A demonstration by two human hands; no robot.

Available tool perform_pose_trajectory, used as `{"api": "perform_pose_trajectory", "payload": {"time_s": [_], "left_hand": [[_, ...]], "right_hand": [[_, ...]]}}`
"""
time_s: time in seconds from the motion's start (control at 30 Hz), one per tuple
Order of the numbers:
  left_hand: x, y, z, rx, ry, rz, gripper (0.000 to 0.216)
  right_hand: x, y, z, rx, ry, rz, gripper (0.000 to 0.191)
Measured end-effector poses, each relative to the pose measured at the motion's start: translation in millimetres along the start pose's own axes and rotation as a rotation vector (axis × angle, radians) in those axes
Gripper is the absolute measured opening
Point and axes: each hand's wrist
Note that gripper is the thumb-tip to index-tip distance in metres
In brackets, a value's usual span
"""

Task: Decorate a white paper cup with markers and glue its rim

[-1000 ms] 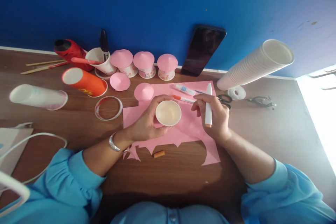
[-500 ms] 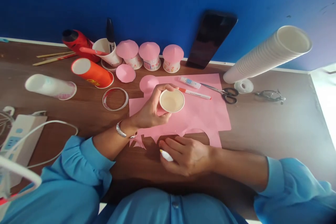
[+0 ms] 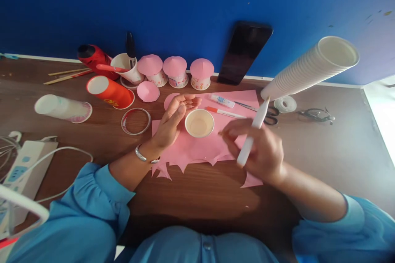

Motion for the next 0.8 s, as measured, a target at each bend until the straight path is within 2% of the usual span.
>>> {"api": "perform_pose_trajectory", "payload": {"time_s": [0.07,0.17,0.23,0.37,0.5,0.63,0.73,0.8], "left_hand": [[3,-1,-4,-0.094,0.012,0.029,0.043],[5,0,-9,-0.174,0.037,0.115,0.046],[5,1,-9,-0.207,0.032,0.132,0.043],[5,0,-8,-0.212,-0.077,0.07,0.036],[6,-2,-7,-0.172,-0.161,0.041,0.041],[4,-2,-5,-0.15,-0.103,0.003,0.031],[-2,0,1,0.016,-0.037,0.004,0.042],[-7,1,5,0.156,-0.085,0.038,0.063]], "right_hand": [[-5,-19,-20,0.125,0.036,-0.172,0.02],[2,-37,-50,0.23,-0.022,-0.255,0.023],[12,-39,-63,0.228,-0.079,-0.212,0.021],[28,-30,-74,0.152,-0.074,-0.121,0.014],[34,-20,-76,0.059,-0.022,-0.056,0.01],[34,-16,-79,-0.012,-0.014,-0.023,0.009],[31,-14,-81,-0.019,0.031,0.016,0.01],[28,-12,-82,-0.008,0.079,0.075,0.011]]}}
Point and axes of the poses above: each hand's wrist, its own y-axis away from the middle knuckle, its own x-axis out of the palm, z = x × y, and after that the axes turned 9 degrees about -y, right-handed
